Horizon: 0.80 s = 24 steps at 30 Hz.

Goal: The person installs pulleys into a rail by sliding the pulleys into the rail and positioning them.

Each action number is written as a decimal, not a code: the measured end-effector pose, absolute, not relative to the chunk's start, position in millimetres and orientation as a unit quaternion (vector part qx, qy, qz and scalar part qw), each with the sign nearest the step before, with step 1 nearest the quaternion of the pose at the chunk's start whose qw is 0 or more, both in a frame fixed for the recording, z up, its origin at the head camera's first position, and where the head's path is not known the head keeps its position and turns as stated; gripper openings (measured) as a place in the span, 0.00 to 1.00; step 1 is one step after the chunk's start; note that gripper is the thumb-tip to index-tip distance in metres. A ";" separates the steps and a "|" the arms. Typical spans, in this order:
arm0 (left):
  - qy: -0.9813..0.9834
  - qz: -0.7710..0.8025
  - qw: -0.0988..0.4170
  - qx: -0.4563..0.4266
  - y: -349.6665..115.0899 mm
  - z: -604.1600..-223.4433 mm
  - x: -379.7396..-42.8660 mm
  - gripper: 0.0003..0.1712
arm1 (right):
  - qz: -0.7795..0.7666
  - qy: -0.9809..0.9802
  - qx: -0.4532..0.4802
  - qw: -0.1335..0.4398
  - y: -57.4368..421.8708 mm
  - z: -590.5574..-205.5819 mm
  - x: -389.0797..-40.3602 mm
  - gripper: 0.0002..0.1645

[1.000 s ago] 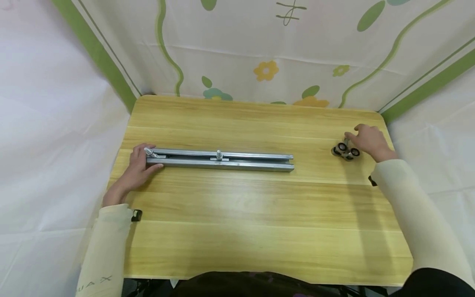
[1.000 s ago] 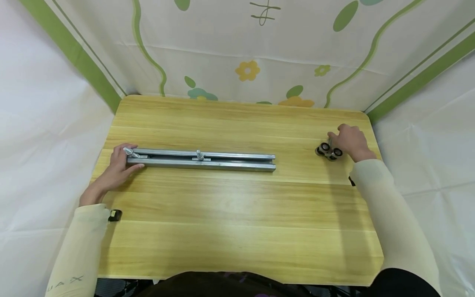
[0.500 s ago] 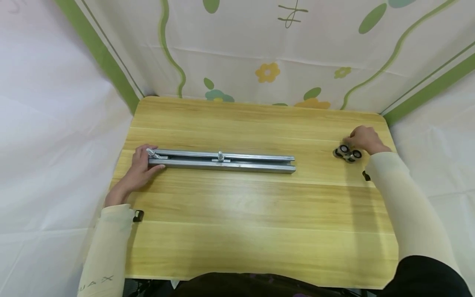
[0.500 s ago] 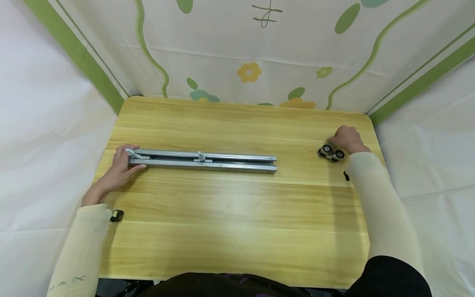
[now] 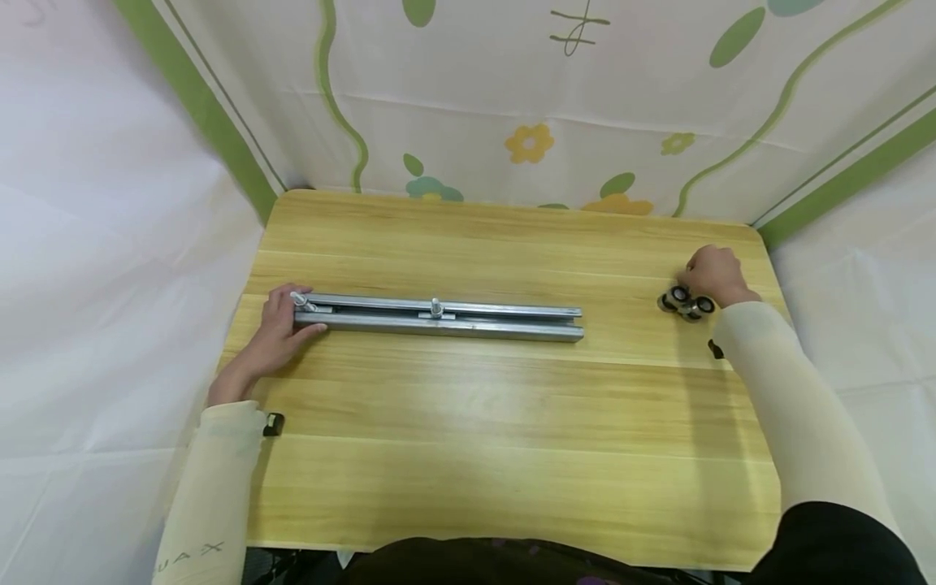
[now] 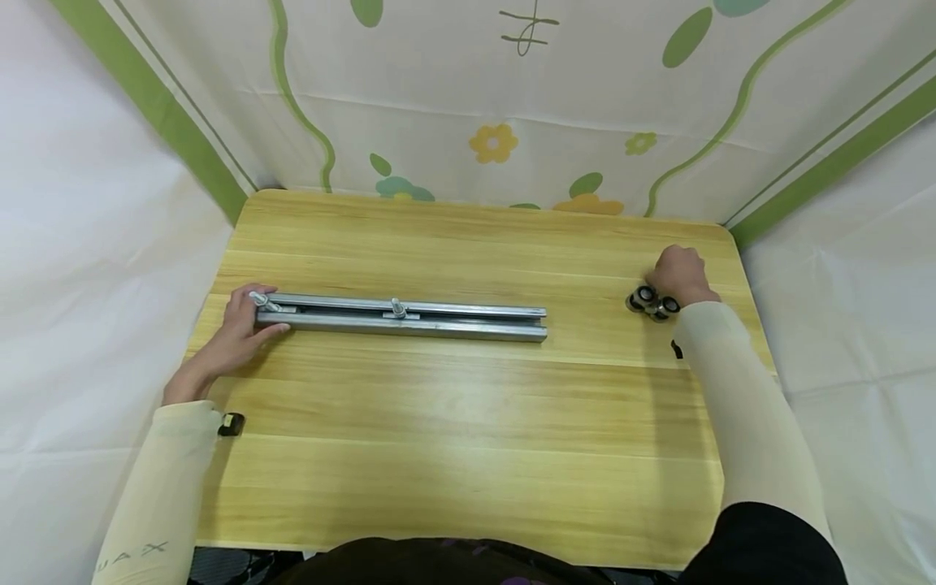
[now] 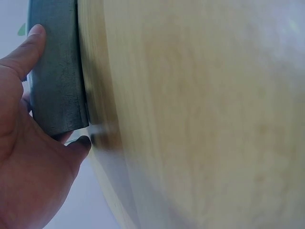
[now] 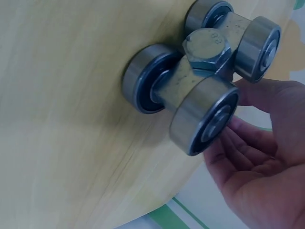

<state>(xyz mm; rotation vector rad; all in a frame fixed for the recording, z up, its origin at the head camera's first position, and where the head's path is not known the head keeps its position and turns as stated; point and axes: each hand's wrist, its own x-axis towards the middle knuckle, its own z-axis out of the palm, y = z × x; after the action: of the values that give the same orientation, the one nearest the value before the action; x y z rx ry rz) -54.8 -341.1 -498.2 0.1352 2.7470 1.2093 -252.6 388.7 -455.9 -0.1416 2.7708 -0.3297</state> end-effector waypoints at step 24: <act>0.912 0.401 0.072 0.046 -342.9 -496.8 -57.3 0.37 | -0.151 0.986 -0.025 0.061 384.8 -444.6 -218.8 0.26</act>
<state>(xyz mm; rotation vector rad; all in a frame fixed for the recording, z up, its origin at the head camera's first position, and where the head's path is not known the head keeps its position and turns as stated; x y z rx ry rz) -57.3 -342.9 -496.8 0.1391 2.7410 1.2066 -218.8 384.8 -444.6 -0.0759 2.9840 -0.4578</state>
